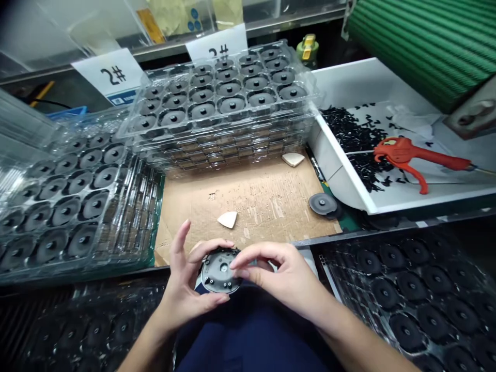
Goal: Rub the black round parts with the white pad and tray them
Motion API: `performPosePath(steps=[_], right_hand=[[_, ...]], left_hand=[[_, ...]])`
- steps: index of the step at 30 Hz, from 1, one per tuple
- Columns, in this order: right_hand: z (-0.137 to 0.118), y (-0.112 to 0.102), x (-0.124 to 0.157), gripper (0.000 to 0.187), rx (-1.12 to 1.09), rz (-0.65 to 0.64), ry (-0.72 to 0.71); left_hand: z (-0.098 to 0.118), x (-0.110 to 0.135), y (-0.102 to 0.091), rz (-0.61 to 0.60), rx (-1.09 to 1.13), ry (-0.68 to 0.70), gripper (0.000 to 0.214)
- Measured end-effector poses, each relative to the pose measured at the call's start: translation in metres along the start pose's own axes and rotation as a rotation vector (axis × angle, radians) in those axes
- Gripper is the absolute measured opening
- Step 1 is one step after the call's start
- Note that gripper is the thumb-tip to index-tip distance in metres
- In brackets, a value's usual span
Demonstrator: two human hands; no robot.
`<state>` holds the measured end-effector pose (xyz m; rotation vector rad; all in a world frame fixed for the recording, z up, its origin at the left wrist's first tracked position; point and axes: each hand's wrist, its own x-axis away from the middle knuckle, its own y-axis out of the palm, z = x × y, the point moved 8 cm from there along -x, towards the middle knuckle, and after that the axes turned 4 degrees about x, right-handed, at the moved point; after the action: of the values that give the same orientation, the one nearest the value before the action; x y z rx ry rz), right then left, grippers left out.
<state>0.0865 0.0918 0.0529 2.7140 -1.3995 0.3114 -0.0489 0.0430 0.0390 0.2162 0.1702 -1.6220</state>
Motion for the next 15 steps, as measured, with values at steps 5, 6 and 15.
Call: performPosePath(steps=[5,6,15], right_hand=[[-0.013,-0.021,0.034,0.019,0.329,0.150,-0.273],[-0.013,-0.021,0.039,0.023,0.383,0.145,-0.304],[-0.004,-0.043,0.064,0.024,0.785,0.357,-0.336]], left_hand=[[0.000,-0.001,0.010,-0.015,0.004,0.021,0.108],[0.001,-0.002,0.011,-0.017,0.003,0.025,0.107],[-0.026,0.007,0.056,-0.311,0.061,-0.357,0.075]])
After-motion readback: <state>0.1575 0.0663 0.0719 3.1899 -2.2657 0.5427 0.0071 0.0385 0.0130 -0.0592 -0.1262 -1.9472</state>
